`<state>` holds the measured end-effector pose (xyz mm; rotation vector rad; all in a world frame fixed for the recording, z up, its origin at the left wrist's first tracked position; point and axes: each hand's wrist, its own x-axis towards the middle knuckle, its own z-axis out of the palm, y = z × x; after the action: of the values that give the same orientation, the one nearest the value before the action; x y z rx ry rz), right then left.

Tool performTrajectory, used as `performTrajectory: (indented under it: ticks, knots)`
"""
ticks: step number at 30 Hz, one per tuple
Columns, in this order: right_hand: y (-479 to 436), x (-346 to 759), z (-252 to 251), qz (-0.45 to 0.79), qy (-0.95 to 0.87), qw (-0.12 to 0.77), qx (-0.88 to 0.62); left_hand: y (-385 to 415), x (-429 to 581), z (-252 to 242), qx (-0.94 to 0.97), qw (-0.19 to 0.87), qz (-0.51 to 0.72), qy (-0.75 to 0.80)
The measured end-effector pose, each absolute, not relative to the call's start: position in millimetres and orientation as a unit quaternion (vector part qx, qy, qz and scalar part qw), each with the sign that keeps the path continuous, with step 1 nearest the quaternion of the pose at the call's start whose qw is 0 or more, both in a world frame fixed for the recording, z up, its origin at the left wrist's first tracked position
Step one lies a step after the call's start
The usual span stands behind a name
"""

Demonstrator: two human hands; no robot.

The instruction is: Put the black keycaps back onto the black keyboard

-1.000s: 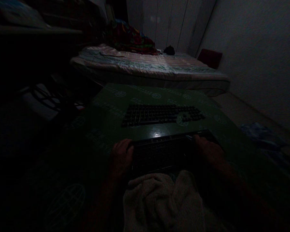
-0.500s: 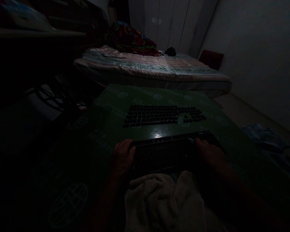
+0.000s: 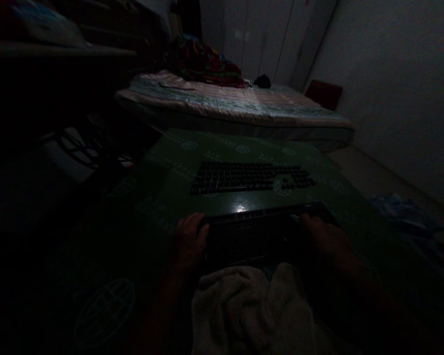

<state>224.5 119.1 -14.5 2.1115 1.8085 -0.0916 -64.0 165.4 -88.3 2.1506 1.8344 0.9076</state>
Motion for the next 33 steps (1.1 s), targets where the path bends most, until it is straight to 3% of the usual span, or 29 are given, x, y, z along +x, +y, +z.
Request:
performTrajectory:
  ticks: [18, 33]
  knots:
    - [122.8, 225.1, -13.1, -0.021, 0.66, 0.181, 0.729, 164.4, -64.1, -86.9, 0.713, 0.107, 0.307, 0.621]
    - [128.5, 211.5, -15.0, -0.043, 0.663, 0.103, 0.74, 175.3, -79.2, -99.4, 0.682, 0.105, 0.339, 0.639]
